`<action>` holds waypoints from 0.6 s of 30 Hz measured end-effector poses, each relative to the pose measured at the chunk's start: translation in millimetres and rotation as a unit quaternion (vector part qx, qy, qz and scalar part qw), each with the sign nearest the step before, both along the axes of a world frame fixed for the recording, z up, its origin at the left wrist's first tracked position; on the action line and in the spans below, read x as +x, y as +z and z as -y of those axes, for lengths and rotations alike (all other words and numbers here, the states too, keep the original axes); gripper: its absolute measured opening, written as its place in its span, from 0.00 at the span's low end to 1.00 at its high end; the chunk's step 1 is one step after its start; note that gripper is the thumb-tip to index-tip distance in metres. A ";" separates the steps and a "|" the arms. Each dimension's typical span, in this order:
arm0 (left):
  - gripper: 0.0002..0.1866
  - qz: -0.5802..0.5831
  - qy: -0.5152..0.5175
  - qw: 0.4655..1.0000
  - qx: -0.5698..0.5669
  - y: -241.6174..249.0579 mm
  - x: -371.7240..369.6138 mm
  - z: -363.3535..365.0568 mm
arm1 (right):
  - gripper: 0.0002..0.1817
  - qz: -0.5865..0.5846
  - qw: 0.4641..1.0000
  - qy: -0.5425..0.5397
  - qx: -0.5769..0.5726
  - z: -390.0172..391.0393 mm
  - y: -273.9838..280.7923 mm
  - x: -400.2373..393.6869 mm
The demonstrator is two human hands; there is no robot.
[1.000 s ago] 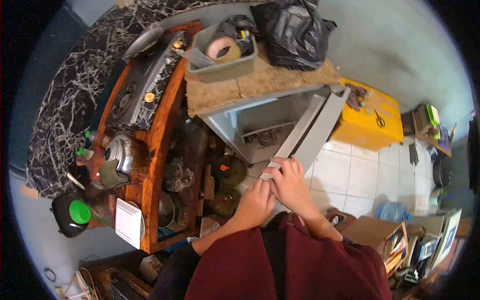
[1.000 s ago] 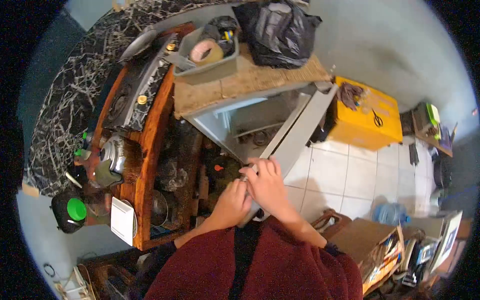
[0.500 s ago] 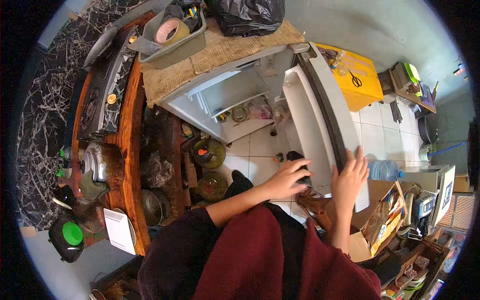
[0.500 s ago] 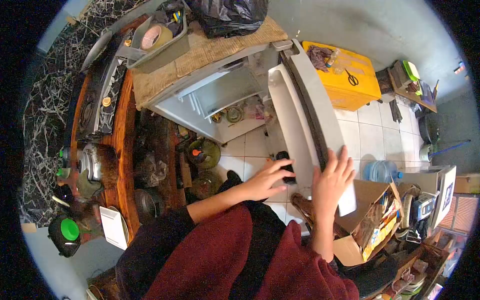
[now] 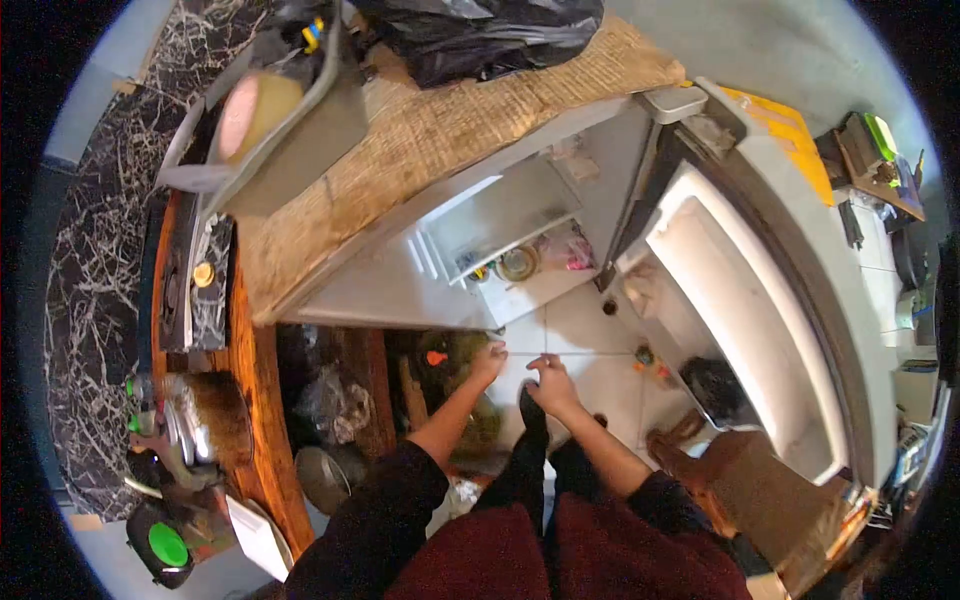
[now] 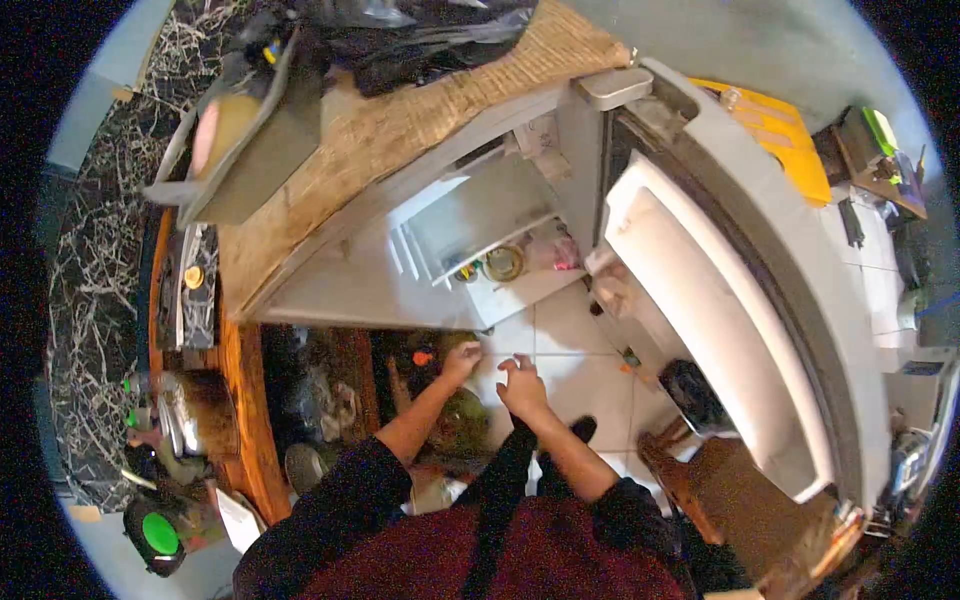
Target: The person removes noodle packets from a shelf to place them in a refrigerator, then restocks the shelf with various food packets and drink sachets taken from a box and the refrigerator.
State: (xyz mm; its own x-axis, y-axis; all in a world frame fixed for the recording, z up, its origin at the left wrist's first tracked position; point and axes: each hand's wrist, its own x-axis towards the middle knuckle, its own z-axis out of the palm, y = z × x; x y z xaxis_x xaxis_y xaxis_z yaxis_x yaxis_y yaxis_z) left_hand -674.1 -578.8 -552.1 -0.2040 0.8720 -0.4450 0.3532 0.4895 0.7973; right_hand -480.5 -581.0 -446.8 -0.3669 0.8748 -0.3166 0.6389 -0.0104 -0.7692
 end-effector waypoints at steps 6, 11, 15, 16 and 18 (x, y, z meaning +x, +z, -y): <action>0.13 -0.352 -0.207 0.898 0.161 -60.3 -34.3 -71.7 | 0.18 0.007 0.995 -0.045 -0.088 -59.4 -177.1 -57.9; 0.12 -0.454 -0.276 0.843 0.085 -142.9 -63.4 -132.3 | 0.17 -0.031 0.993 -0.041 -0.110 -88.5 -277.8 -81.5; 0.16 -0.597 -0.243 0.760 -0.079 -180.9 -79.8 -157.3 | 0.18 -0.095 0.987 -0.045 -0.119 -116.3 -335.4 -119.5; 0.19 -0.572 -0.211 0.792 -0.012 -192.6 -88.7 -161.4 | 0.17 -0.148 0.971 -0.084 -0.170 -125.7 -346.9 -129.8; 0.22 -0.548 -0.175 0.817 0.049 -210.5 -117.2 -182.6 | 0.18 -0.159 0.976 -0.088 -0.120 -147.5 -362.7 -152.9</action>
State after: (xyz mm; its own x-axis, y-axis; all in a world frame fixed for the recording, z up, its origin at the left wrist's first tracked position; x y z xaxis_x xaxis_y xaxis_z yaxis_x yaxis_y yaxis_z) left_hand -791.3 -396.2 -762.5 -0.1632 0.9826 -0.0883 0.9855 0.1581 -0.0623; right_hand -633.4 -433.6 -809.5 -0.3300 0.8477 -0.4154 0.3403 -0.3036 -0.8900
